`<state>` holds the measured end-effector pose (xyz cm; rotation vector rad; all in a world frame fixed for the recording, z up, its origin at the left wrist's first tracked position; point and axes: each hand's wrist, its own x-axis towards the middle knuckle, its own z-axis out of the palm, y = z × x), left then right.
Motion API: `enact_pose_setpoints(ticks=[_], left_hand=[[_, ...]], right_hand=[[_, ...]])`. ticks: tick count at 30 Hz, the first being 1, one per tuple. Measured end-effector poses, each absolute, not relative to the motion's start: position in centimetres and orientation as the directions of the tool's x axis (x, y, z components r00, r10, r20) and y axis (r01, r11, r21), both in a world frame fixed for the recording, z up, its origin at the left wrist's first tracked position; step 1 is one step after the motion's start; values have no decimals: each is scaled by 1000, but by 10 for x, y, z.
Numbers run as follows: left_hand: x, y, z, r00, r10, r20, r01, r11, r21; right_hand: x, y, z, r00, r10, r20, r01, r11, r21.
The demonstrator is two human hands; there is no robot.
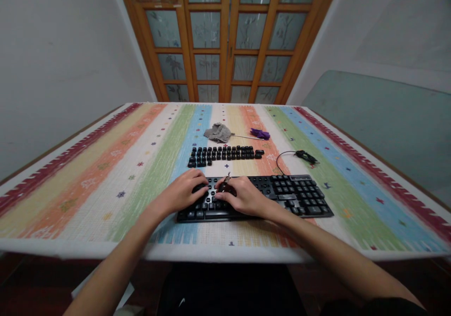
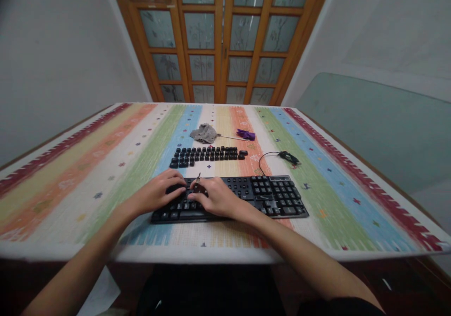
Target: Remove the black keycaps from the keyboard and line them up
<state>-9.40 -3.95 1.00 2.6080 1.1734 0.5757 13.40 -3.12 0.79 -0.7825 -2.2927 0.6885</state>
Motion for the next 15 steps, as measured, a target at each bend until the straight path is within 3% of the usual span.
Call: enact_pose_setpoints(ticks=[7,12,15], left_hand=[[-91,-66,10,583,774,246,629,-622,467],[-94,-68,8,578,780,238,632,-613,473],[-95,-70,7,578,783,228,642,-609,466]], right_hand=[[134,-33,5,-693,619,370,311,719,-622],[125,-35,9,-730,618,290,437,750,-497],[118,-29,20,-720,666,194,511,698,-501]])
